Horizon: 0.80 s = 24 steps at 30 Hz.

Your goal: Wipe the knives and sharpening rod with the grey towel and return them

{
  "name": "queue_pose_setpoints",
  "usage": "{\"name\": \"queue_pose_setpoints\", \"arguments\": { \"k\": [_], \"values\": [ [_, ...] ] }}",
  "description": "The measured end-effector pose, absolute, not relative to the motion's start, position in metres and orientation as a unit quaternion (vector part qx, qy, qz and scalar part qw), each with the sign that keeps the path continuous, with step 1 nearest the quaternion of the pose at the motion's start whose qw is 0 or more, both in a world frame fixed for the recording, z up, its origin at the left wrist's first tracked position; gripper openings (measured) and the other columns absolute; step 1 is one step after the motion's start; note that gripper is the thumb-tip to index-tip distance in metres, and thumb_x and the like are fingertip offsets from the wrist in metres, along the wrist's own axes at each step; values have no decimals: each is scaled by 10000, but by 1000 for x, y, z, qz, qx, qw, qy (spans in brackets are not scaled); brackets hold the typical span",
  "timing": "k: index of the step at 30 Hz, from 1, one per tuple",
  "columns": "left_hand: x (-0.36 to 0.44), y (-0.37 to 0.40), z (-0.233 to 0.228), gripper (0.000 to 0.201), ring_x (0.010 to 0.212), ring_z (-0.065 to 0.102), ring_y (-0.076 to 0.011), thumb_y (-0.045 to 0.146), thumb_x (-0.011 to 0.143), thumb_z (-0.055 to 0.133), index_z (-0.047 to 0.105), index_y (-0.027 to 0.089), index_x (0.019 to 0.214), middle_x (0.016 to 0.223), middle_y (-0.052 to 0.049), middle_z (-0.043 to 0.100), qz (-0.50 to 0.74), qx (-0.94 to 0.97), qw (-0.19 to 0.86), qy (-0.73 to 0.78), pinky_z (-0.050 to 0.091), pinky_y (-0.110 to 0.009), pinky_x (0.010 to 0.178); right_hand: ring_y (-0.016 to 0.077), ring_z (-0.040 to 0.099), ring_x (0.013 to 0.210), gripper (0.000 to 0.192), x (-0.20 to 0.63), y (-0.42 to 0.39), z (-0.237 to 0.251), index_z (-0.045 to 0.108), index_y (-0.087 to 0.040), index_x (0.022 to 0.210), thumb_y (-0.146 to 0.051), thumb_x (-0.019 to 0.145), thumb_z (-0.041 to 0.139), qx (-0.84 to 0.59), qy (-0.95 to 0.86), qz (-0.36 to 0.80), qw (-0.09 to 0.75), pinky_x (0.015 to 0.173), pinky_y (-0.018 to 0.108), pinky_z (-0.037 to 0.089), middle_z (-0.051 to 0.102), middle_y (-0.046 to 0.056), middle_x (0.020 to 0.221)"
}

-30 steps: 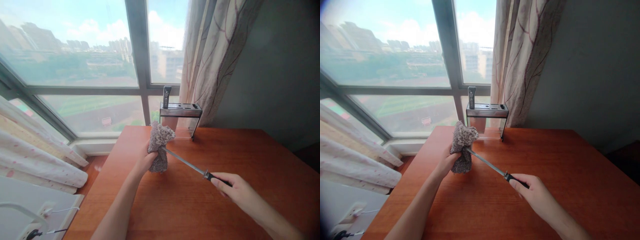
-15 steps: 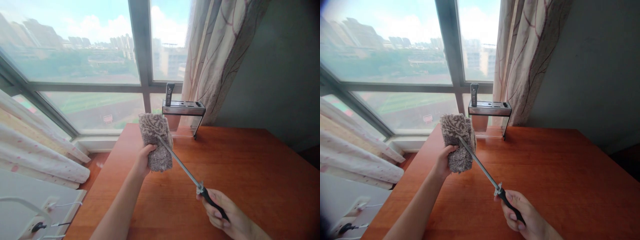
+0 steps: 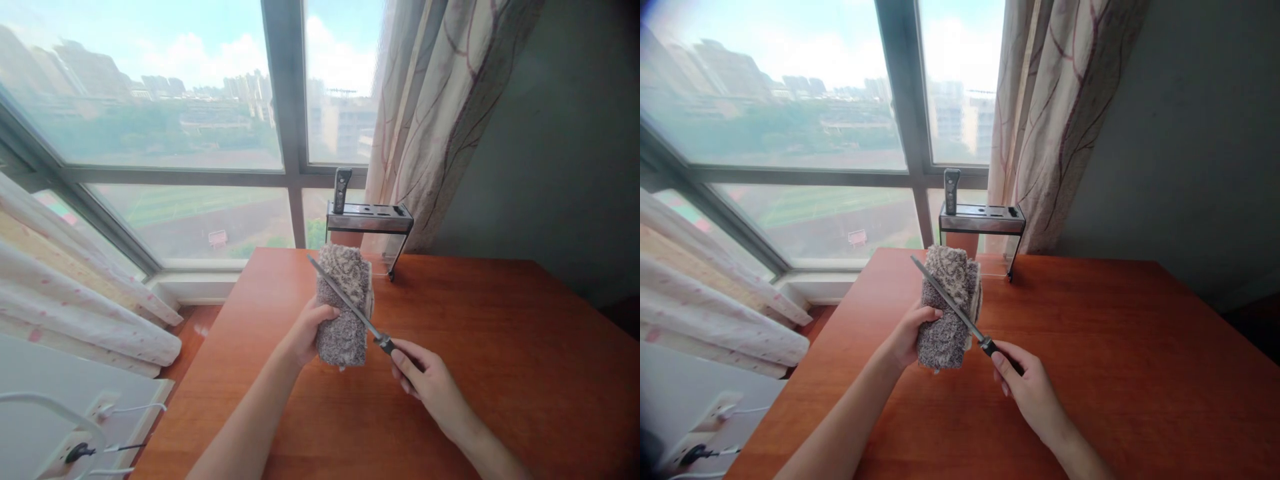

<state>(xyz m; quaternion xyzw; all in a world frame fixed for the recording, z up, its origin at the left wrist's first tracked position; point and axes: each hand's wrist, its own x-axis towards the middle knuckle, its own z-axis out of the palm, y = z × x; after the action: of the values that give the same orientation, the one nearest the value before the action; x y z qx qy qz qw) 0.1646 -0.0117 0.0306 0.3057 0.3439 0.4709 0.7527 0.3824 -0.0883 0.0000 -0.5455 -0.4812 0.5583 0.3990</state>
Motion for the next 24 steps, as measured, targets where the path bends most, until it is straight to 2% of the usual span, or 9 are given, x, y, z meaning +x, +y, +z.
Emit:
{"name": "queue_pose_setpoints", "arguments": {
  "k": [2, 4, 7, 10, 13, 16, 19, 22, 24],
  "values": [
    [169, -14, 29, 489, 803, 671, -243, 158, 629, 649, 611, 140, 1116, 888, -78, 718, 459, 311, 762, 334, 532, -323, 721, 133, 502, 529, 449, 381, -80, 3, 678, -150, 1075, -526, 853, 576, -570, -534, 472, 408, 490, 251, 377, 593, 13, 655],
    [171, -16, 28, 508, 806, 672, -242, 153, 637, 651, 602, 148, 1142, 898, -79, 720, 457, 312, 765, 329, 532, -328, 729, 196, 603, 661, 389, 382, -73, 8, 699, -166, 1012, -499, 857, 573, -591, -579, 380, 413, 599, 298, 466, 673, 60, 771],
    [173, -16, 30, 518, 811, 680, -252, 167, 642, 668, 596, 153, 1155, 912, -84, 724, 459, 309, 766, 326, 535, -341, 741, 258, 653, 848, 304, 383, -67, 14, 698, -187, 952, -448, 866, 569, -597, -632, 260, 420, 742, 347, 507, 712, 97, 914],
    [171, -15, 33, 508, 815, 686, -258, 218, 661, 694, 592, 147, 1155, 922, -93, 724, 480, 291, 759, 330, 543, -349, 736, 247, 661, 834, 248, 384, -69, 13, 677, -188, 939, -389, 894, 540, -591, -669, 174, 416, 738, 333, 506, 703, 99, 899],
    [166, -10, 36, 459, 822, 694, -250, 276, 692, 698, 600, 135, 1117, 940, -100, 725, 518, 250, 739, 351, 552, -347, 747, 231, 665, 804, 197, 387, -74, 9, 666, -201, 926, -355, 885, 550, -588, -689, 138, 402, 712, 309, 501, 696, 81, 884],
    [159, -5, 38, 414, 816, 699, -248, 292, 704, 689, 607, 123, 1073, 942, -105, 727, 544, 217, 722, 370, 563, -347, 737, 217, 658, 779, 189, 390, -80, 7, 668, -209, 891, -371, 861, 576, -587, -692, 180, 380, 694, 292, 493, 697, 57, 855],
    [155, -2, 39, 398, 795, 701, -247, 293, 709, 670, 611, 116, 1061, 905, -104, 730, 550, 208, 716, 376, 571, -342, 707, 170, 601, 639, 256, 389, -85, 10, 635, -199, 848, -447, 858, 571, -595, -657, 300, 353, 577, 257, 452, 657, 23, 738],
    [155, -2, 37, 402, 753, 702, -241, 306, 709, 667, 614, 115, 1059, 874, -99, 729, 541, 210, 721, 380, 574, -346, 689, 89, 432, 450, 349, 386, -89, 16, 566, -189, 877, -534, 881, 512, -554, -589, 479, 342, 427, 213, 328, 602, -12, 663],
    [156, -2, 36, 410, 767, 703, -236, 286, 702, 676, 611, 121, 1071, 896, -97, 729, 539, 210, 724, 376, 573, -345, 712, 61, 334, 404, 400, 384, -90, 17, 527, -191, 873, -579, 908, 435, -518, -542, 563, 348, 394, 197, 250, 562, -32, 623]
  ]
}}
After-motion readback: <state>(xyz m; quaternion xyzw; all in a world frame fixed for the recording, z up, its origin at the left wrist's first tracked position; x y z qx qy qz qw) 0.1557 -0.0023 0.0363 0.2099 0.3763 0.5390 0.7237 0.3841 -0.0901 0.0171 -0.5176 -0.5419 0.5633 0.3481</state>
